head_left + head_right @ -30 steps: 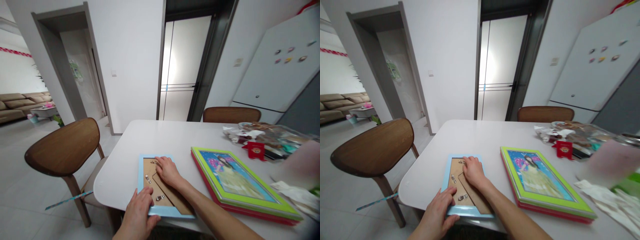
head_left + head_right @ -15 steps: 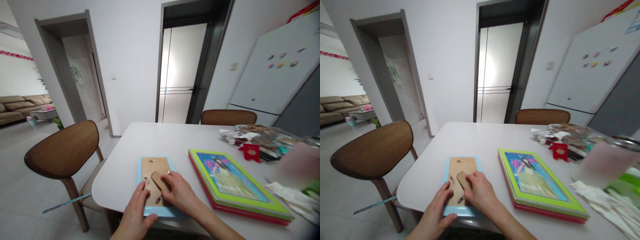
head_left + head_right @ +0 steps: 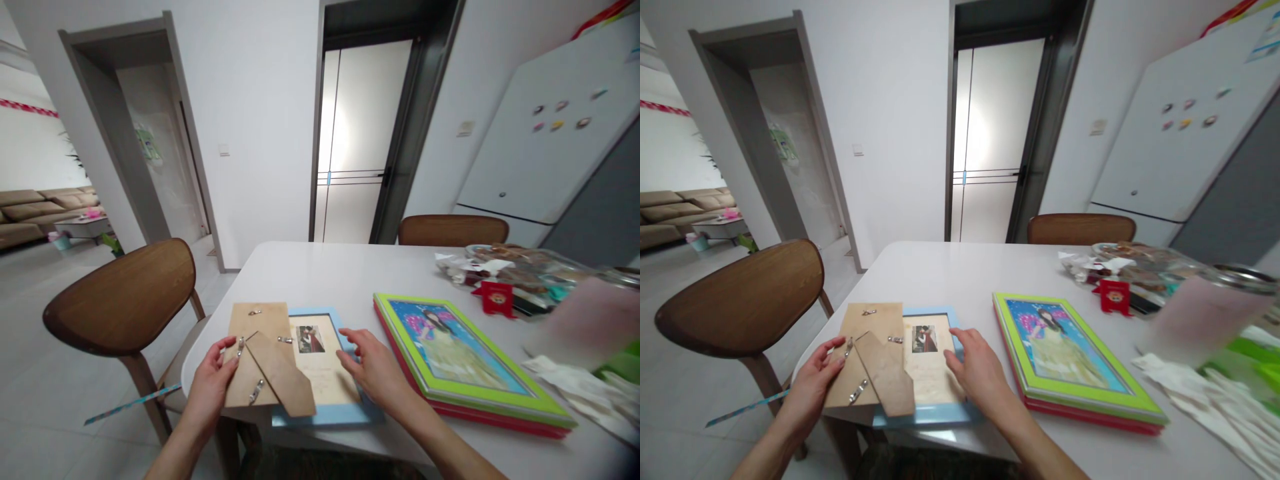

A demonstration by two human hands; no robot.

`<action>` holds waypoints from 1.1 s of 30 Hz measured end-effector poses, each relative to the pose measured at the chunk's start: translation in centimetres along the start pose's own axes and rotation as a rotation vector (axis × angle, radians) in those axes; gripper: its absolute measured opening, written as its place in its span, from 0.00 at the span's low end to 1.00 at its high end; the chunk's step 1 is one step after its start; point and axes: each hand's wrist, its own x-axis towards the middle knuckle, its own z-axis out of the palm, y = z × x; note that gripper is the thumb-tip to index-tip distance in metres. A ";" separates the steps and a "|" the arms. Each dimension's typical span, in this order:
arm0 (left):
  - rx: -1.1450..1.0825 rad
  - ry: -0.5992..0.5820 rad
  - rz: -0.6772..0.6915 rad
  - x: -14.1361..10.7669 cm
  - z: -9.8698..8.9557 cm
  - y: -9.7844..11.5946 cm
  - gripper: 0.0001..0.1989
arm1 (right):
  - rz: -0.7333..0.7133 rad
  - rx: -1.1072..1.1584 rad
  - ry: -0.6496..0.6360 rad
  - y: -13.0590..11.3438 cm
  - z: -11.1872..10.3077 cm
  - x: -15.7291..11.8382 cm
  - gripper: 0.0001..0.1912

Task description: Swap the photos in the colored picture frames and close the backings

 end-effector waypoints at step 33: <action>0.590 0.110 0.625 -3.1 6.5 2.0 0.17 | 0.286 0.216 -0.061 2.0 -0.4 -0.6 0.31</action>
